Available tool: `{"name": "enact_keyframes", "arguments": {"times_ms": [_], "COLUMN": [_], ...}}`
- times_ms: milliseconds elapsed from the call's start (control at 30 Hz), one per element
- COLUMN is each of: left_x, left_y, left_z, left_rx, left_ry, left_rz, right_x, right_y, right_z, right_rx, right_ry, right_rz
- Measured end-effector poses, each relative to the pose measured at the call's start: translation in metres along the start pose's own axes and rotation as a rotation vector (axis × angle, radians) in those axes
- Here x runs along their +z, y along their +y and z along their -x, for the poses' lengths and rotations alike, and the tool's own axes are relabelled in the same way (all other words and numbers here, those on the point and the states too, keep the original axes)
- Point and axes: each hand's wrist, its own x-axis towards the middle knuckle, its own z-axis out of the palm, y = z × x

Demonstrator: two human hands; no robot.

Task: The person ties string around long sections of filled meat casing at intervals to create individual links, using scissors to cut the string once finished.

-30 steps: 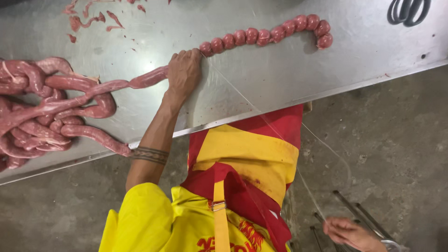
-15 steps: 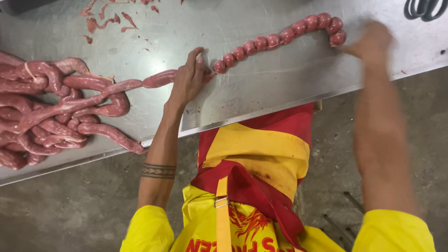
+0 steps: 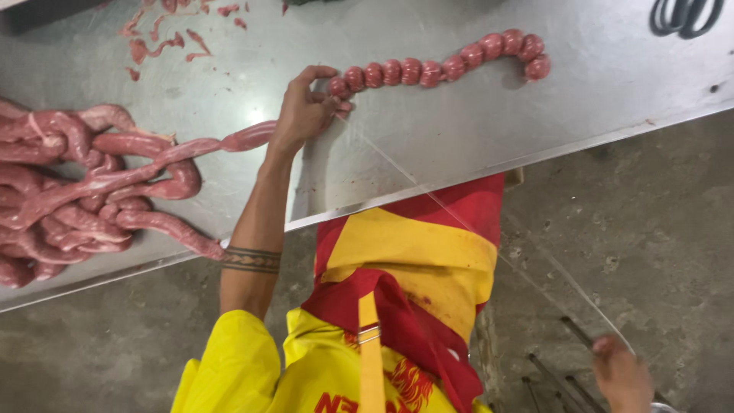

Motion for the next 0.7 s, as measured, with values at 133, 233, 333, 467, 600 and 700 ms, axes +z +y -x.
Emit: {"name": "enact_keyframes", "arguments": {"times_ms": [133,233,333,467,600,700], "left_x": [-0.009,-0.007,0.027,0.042,0.04,0.04], "left_y": [-0.013,-0.025,-0.03,0.004,0.004,-0.005], "left_z": [-0.008,-0.032,0.0,0.044,0.068,0.086], "left_rx": [-0.179,-0.275,-0.082,0.474,0.03,0.303], "left_ry": [-0.031,-0.155,0.012,0.321,0.385,0.488], "left_rz": [0.158,0.327,0.046,-0.873,-0.964,-0.977], "right_x": [0.032,0.033,-0.002,-0.076,-0.211,-0.269], "right_y": [0.053,0.034,0.013,-0.036,-0.145,-0.197], "right_z": [0.006,-0.037,-0.106,-0.241,-0.375,-0.426], "right_rx": [0.12,0.166,0.136,-0.149,-0.241,-0.062], "right_ry": [-0.192,-0.145,0.037,0.703,1.622,1.167], "right_rz": [-0.402,-0.652,-0.751,-1.013,-0.207,-0.547]}}
